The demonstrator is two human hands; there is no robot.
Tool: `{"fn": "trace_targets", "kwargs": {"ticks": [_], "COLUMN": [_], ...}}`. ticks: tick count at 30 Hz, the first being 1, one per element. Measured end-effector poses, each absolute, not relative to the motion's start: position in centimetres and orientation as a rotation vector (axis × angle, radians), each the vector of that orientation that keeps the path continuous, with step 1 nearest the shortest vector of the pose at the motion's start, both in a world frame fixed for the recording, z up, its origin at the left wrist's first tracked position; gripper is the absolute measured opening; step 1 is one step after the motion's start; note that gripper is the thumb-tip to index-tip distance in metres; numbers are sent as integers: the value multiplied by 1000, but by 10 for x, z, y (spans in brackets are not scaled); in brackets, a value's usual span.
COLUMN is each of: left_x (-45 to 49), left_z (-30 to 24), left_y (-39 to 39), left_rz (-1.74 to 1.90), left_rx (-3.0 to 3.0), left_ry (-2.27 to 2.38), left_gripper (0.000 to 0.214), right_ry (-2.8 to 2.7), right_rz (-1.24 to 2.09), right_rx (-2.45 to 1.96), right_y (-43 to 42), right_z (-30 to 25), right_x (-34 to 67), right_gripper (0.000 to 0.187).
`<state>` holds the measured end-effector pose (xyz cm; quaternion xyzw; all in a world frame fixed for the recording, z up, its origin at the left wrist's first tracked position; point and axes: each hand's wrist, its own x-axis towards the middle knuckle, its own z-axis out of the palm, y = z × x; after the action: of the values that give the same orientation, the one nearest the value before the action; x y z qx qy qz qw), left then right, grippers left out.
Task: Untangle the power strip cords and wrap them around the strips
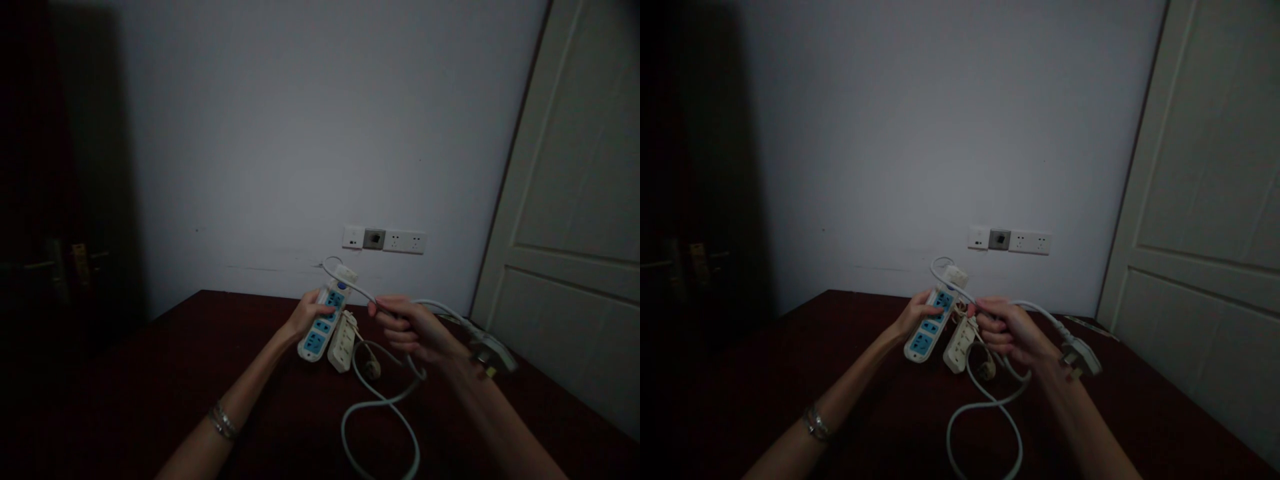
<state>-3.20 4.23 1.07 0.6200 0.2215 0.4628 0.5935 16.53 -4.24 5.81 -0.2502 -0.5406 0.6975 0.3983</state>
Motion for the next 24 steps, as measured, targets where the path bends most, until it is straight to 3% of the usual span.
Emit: {"fn": "trace_targets", "kwargs": {"ticks": [9, 24], "left_x": [-45, -58], "left_z": [27, 28], "left_y": [28, 32], "left_rz": [1208, 808], "left_rx": [1658, 1430], "left_ry": [487, 108], "left_gripper": [24, 34], "right_ry": [-1157, -1210], "right_rz": [1899, 1980], "right_rx": [-655, -632], "right_y": [-26, -28], "right_z": [39, 37], "right_x": [176, 190], "right_gripper": [13, 20]}}
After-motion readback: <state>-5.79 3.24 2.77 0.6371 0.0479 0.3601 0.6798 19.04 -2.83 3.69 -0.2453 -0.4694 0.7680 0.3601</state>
